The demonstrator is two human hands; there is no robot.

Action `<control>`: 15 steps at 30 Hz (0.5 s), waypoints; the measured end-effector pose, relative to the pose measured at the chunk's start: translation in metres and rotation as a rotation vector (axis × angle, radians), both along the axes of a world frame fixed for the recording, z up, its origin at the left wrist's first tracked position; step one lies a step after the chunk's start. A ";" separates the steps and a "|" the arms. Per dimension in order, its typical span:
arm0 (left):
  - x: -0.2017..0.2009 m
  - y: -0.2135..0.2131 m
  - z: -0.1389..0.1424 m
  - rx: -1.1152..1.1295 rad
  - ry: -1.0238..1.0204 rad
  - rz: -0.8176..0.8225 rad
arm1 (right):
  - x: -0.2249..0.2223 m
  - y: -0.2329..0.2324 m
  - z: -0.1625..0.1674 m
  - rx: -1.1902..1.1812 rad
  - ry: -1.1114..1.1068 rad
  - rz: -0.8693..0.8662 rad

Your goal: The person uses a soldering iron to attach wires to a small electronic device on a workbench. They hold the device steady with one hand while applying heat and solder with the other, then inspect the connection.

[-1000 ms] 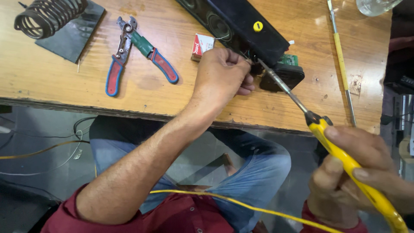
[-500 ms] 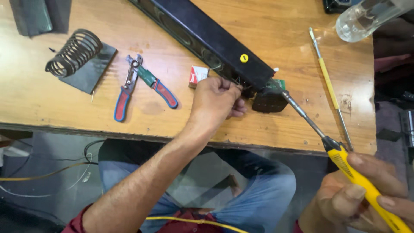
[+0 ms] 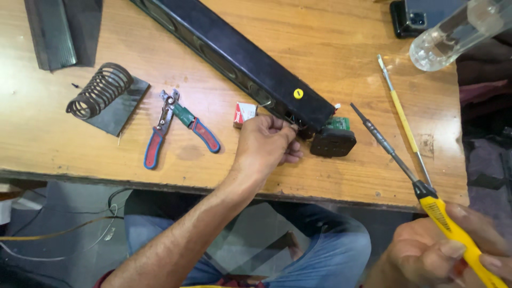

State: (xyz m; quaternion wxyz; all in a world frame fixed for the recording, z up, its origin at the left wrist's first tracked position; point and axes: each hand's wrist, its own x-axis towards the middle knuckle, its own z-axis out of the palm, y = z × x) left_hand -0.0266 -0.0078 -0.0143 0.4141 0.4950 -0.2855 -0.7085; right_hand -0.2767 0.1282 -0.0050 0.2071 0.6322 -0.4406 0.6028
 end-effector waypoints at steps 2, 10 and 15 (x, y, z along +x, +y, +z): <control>0.000 0.000 0.000 0.000 0.008 -0.004 | -0.006 -0.004 -0.005 -0.012 0.010 -0.004; 0.001 0.002 0.000 0.017 -0.010 -0.005 | 0.000 -0.023 -0.028 -0.053 -0.217 0.169; 0.003 0.003 0.001 0.048 -0.012 0.002 | 0.015 -0.035 -0.036 -0.066 -0.319 0.186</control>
